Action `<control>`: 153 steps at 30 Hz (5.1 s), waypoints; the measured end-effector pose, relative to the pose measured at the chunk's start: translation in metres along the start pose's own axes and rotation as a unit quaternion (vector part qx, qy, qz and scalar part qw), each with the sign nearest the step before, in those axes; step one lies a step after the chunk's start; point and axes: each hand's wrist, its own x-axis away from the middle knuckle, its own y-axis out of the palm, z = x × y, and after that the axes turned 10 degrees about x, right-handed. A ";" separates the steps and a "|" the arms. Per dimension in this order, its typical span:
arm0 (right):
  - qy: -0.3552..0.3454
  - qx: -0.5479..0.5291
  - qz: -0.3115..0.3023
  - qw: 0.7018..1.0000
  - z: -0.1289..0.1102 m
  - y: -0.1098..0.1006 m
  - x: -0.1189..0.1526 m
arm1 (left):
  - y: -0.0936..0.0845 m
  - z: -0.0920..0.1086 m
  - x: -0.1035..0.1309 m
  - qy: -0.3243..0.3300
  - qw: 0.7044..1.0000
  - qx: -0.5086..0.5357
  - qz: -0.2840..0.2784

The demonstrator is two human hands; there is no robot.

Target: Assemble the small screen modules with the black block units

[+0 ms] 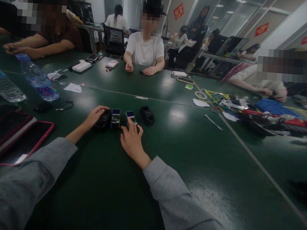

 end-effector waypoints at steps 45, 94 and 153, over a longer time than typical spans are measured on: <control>-0.002 -0.003 0.003 1.000 0.001 0.002 0.000 | -0.001 -0.003 -0.002 0.005 1.000 -0.008 0.000; -0.002 -0.003 0.005 1.000 0.001 0.000 0.000 | 0.000 -0.005 -0.002 0.003 1.000 0.003 0.001; -0.004 -0.003 0.007 1.000 0.000 0.001 0.000 | -0.002 -0.008 -0.004 0.018 1.000 -0.012 0.002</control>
